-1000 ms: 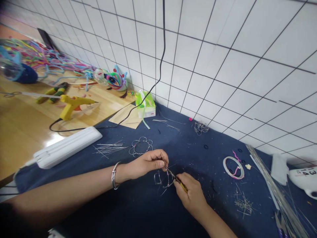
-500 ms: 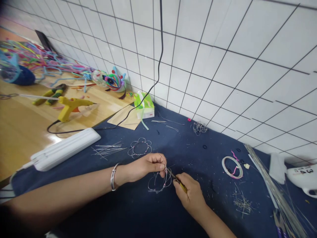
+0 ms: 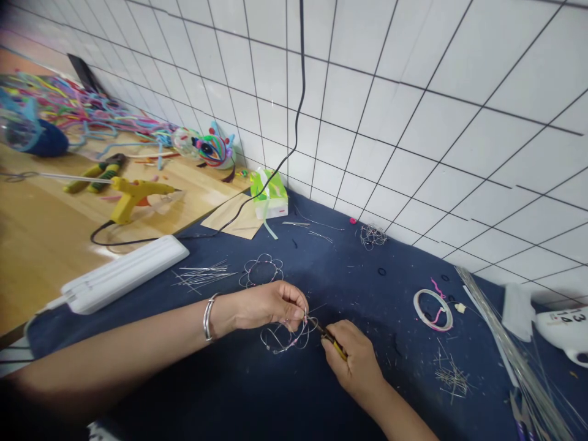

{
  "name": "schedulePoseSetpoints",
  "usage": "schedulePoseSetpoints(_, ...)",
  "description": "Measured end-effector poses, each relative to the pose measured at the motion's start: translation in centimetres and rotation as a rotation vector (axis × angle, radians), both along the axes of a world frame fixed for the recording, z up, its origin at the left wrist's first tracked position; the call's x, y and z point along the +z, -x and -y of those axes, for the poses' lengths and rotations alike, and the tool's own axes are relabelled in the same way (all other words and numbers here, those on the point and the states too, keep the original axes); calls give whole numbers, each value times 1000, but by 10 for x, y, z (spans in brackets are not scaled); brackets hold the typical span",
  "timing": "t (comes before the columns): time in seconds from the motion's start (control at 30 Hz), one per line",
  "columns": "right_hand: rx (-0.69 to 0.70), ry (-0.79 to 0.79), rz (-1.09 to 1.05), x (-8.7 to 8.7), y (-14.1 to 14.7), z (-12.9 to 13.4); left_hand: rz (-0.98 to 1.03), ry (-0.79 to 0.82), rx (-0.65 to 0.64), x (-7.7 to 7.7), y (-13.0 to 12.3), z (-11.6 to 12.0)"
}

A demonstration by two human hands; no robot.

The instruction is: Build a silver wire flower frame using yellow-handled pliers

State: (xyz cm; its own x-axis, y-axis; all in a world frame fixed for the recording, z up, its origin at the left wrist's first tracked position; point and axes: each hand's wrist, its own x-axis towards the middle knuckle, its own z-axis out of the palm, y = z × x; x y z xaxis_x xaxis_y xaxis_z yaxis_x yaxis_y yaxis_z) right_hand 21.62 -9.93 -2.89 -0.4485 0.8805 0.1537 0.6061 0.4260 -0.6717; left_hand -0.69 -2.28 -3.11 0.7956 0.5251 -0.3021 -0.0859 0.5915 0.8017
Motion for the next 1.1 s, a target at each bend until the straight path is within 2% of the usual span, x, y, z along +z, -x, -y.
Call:
schedulePoseSetpoints(0.1, 12, -22, 11, 0, -1, -1, -14, -63, -9, 0, 0, 0)
schedulePoseSetpoints(0.23, 15, 13, 27, 1, -1, -2, -49, -229, 44, 6, -1, 2)
schedulePoseSetpoints(0.37, 1, 40, 41, 4, 0, -2, -92, -316, 65, 11, -2, 4)
schedulePoseSetpoints(0.57, -43, 106, 10, 9, 1, -2, -78, -319, 94, 12, -4, 4)
schedulePoseSetpoints(0.87, -56, 224, -9, 20, -2, -5, -113, -400, 67, 15, -2, 2)
schedulePoseSetpoints(1.1, -66, 195, 78, 20, -9, -7, -118, -447, 50, 16, -1, 1)
